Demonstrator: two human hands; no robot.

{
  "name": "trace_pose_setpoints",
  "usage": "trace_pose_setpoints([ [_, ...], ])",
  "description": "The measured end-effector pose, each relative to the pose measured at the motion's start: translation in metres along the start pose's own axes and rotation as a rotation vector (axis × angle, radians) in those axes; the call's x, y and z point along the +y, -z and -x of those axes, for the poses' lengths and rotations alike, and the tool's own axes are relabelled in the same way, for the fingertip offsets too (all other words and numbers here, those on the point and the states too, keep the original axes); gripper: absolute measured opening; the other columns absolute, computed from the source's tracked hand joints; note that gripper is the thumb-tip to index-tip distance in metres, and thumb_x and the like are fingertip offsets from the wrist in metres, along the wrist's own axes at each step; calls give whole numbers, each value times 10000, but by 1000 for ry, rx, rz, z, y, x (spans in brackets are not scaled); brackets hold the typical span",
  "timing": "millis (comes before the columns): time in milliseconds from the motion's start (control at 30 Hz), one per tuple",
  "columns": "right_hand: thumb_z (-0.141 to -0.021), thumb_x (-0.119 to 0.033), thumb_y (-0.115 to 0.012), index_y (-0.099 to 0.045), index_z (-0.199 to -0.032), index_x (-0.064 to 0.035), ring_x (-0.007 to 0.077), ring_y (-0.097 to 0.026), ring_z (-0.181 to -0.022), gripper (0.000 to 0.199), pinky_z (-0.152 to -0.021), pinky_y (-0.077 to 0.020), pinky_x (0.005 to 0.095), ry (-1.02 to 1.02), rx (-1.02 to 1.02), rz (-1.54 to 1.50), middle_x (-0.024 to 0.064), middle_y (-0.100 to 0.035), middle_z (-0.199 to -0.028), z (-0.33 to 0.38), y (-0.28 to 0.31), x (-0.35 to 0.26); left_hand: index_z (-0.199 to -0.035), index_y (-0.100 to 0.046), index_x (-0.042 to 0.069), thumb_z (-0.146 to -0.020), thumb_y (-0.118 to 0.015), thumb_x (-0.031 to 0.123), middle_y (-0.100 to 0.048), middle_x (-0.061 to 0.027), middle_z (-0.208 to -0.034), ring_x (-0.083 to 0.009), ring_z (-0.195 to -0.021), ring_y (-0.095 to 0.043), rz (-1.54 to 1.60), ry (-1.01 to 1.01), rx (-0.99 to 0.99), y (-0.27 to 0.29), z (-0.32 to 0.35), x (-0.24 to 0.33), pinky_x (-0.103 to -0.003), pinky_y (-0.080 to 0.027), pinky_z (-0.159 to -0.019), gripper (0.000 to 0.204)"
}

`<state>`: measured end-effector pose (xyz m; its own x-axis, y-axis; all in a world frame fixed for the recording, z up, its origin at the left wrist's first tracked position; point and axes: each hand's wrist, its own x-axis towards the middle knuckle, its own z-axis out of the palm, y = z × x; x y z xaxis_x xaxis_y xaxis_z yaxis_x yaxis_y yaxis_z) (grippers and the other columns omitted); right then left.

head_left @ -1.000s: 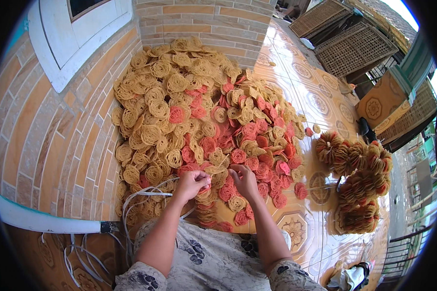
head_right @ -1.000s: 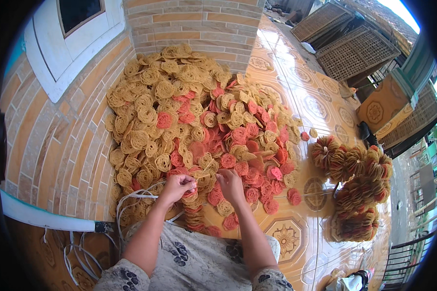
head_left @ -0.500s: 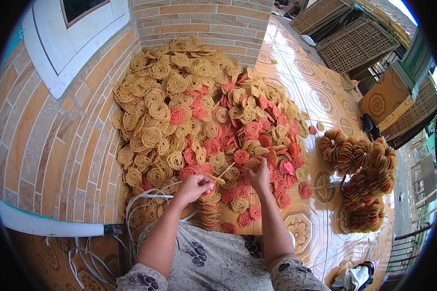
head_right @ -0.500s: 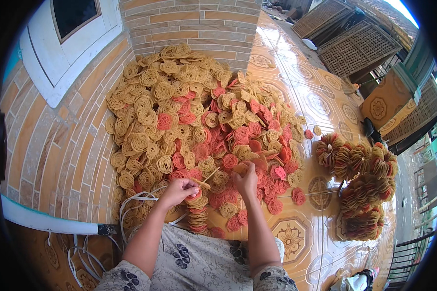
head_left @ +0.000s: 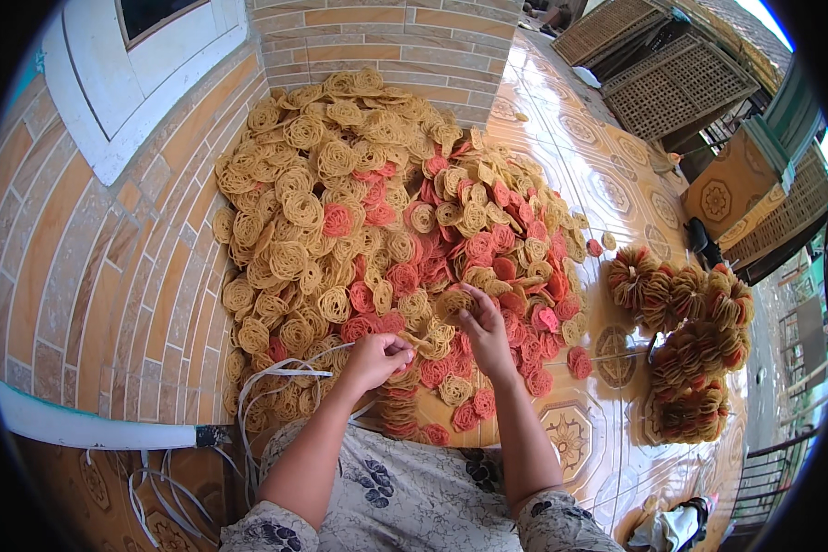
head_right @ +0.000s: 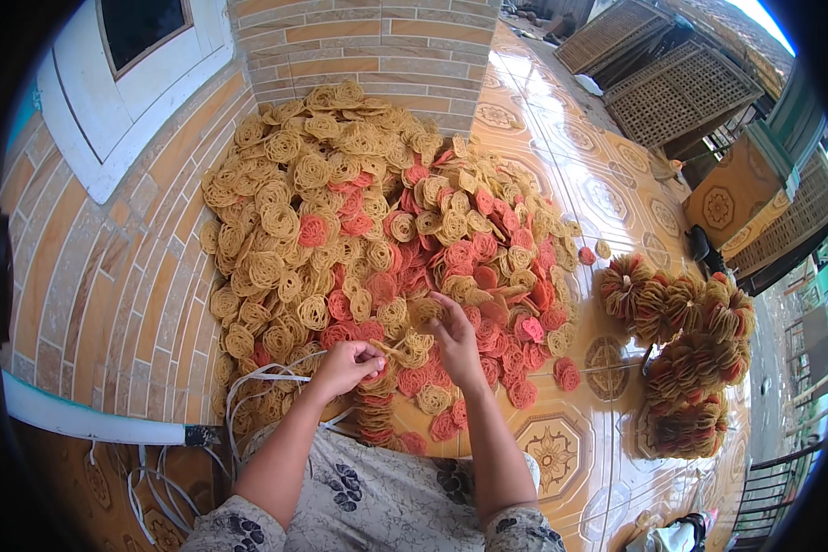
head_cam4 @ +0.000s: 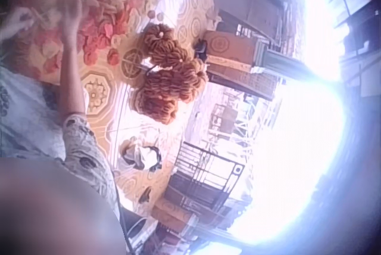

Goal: The person sits on a tiled floor and assembles small coiled decorative items by hand. They pick up individual coils, thread a white string through them, and place the finished units into a growing bundle on the floor.

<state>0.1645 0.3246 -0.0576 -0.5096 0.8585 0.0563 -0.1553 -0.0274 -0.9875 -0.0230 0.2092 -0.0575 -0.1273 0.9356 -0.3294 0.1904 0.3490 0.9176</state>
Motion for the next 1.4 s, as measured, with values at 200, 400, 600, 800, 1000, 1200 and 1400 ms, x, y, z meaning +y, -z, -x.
trace_pose_setpoints([
  [200, -998, -195, -532, -417, -1389, -28, 241, -500, -1252, 441, -1038, -396, 383, 151, -23, -104, 118, -510, -1351, 4, -9, -8, -965, -682, -23, -884, -679, 110, -699, -52, -786, -93, -686, -648, 78, -78, 87, -2, -8, -14, -246, -504, -646, 155],
  [400, -866, -180, -637, -524, -1299, -122, 329, -519, -1182, 451, -1029, -376, 453, 145, -231, 1383, 132, -560, -1241, 18, -16, 20, -947, -675, -24, -879, -682, 107, -699, -56, -782, -90, -688, -644, 64, -93, 182, 0, -9, -18, -253, -504, -653, 147],
  [600, -946, -76, -541, -589, -1213, -2, 259, -656, -911, 281, -770, -529, 371, -68, 151, 777, 144, -684, -1048, -1, 14, 39, -943, -669, -27, -882, -680, 94, -684, -33, -776, -76, -697, -626, -27, -46, 78, 2, -4, -11, -242, -501, -652, 136],
  [800, -999, -160, -530, -489, -1327, 27, 137, -611, -980, 380, -833, -511, 313, -268, 142, -89, 62, -634, -1131, -3, 20, 33, -909, -690, -17, -864, -695, 132, -695, -57, -717, -95, -636, -639, -35, -54, 62, 0, -6, -13, -260, -493, -610, 155],
  [1000, -1005, -150, -516, -512, -1301, 25, 140, -614, -989, 344, -870, -520, 312, 19, 28, 139, 77, -630, -1132, -2, 2, 13, -899, -688, -19, -865, -695, 126, -693, -52, -728, -93, -642, -635, -46, -27, 67, 0, -4, -9, -255, -495, -613, 149],
  [1200, -1028, -173, -460, -537, -1275, 22, 136, -610, -982, 324, -925, -534, 342, -121, 56, -243, 74, -619, -1123, 2, 0, 1, -912, -681, -25, -879, -685, 110, -697, -57, -765, -97, -681, -641, -34, -41, 70, -1, -3, -6, -255, -504, -642, 139],
  [1400, -1037, -162, -424, -536, -1268, 30, 159, -617, -1012, 320, -939, -543, 361, -114, 77, -230, 78, -607, -1127, 1, -3, 3, -914, -694, -13, -878, -687, 124, -707, -68, -748, -104, -672, -657, -19, -89, 95, -4, -4, -13, -259, -505, -626, 141],
])
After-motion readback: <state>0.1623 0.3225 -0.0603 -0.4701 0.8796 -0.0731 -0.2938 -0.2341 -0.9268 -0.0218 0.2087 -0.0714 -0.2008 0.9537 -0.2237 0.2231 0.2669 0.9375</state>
